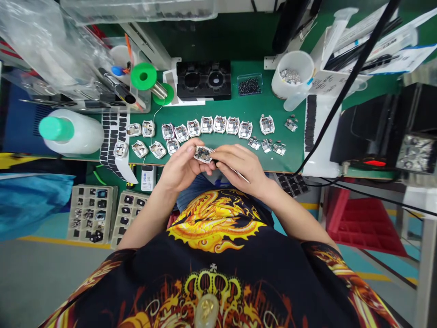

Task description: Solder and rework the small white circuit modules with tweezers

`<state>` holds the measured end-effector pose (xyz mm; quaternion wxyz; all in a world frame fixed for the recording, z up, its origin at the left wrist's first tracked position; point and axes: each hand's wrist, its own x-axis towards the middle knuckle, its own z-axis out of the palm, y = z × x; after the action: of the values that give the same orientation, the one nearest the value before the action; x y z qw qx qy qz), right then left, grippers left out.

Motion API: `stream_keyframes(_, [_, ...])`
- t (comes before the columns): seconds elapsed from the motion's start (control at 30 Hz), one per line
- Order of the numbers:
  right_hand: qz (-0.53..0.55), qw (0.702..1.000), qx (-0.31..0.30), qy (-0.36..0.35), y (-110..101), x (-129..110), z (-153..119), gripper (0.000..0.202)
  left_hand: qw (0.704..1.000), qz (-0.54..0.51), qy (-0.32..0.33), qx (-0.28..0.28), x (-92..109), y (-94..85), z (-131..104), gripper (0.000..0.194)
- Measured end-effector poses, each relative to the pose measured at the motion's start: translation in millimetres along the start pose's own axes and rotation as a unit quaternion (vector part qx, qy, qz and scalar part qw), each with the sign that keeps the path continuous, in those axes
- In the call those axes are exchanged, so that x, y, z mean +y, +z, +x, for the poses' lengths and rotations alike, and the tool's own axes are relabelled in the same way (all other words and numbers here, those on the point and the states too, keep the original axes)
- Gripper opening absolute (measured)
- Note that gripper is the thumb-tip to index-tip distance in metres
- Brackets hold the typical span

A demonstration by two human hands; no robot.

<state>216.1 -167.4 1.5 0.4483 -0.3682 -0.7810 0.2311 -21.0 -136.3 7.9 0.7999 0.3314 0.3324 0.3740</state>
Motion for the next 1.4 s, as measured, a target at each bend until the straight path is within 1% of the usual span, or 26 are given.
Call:
stream_keyframes(0.1, [0.016, 1.000, -0.005, 0.003, -3, -2, 1, 0.039, 0.998, -0.052, -0.040, -0.015, 5, -0.1, 1, 0.037])
stream_keyframes(0.17, [0.020, 1.000, -0.005, 0.006, -4, -1, 1, 0.039, 0.995, -0.076, -0.063, -0.013, 6, 0.0, 3, 0.036])
stream_keyframes(0.23, [0.023, 1.000, -0.003, 0.008, -3, 0, 1, 0.039, 0.994, -0.078, -0.074, -0.005, 6, -0.2, 6, 0.035])
stream_keyframes(0.4, [0.034, 0.999, 0.003, 0.011, -3, 6, 5, 0.037, 0.994, -0.079, -0.079, 0.003, 7, -3.2, 10, 0.039])
stream_keyframes(0.57, [0.055, 0.998, -0.023, 0.009, -7, 18, 13, 0.032, 0.993, -0.076, -0.085, 0.021, 8, -4.0, 14, 0.039])
stream_keyframes(0.67, [0.061, 0.998, -0.023, 0.008, -8, 26, 15, 0.030, 0.994, -0.066, -0.076, 0.036, 7, -3.8, 15, 0.038])
stream_keyframes(0.77, [0.072, 0.997, -0.024, 0.023, -8, 26, 16, 0.028, 0.996, -0.062, -0.066, 0.024, 6, -4.1, 14, 0.038])
stream_keyframes(0.83, [0.081, 0.996, -0.013, 0.039, -7, 20, 16, 0.026, 0.996, -0.063, -0.064, 0.002, 6, -4.2, 13, 0.038])
stream_keyframes(0.9, [0.087, 0.994, 0.013, 0.068, -6, 11, 16, 0.023, 0.996, -0.066, -0.061, -0.017, 6, -3.8, 12, 0.038])
stream_keyframes(1.0, [0.095, 0.986, 0.066, 0.121, -4, -5, 17, 0.017, 0.996, -0.069, -0.049, -0.031, 5, -2.5, 10, 0.038])
stream_keyframes(1.1, [0.116, 0.977, 0.096, 0.148, -1, -14, 20, 0.015, 0.995, -0.073, -0.044, -0.045, 3, -1.4, 10, 0.035])
stream_keyframes(1.2, [0.129, 0.971, 0.112, 0.168, 0, -15, 23, 0.015, 0.995, -0.076, -0.047, -0.050, 2, -1.5, 12, 0.035])
stream_keyframes(1.33, [0.162, 0.960, 0.123, 0.194, 0, -8, 26, 0.013, 0.996, -0.069, -0.049, -0.036, 4, -2.4, 16, 0.037])
stream_keyframes(1.4, [0.188, 0.949, 0.125, 0.220, -2, -5, 29, 0.013, 0.996, -0.062, -0.049, -0.031, 6, -2.2, 19, 0.041])
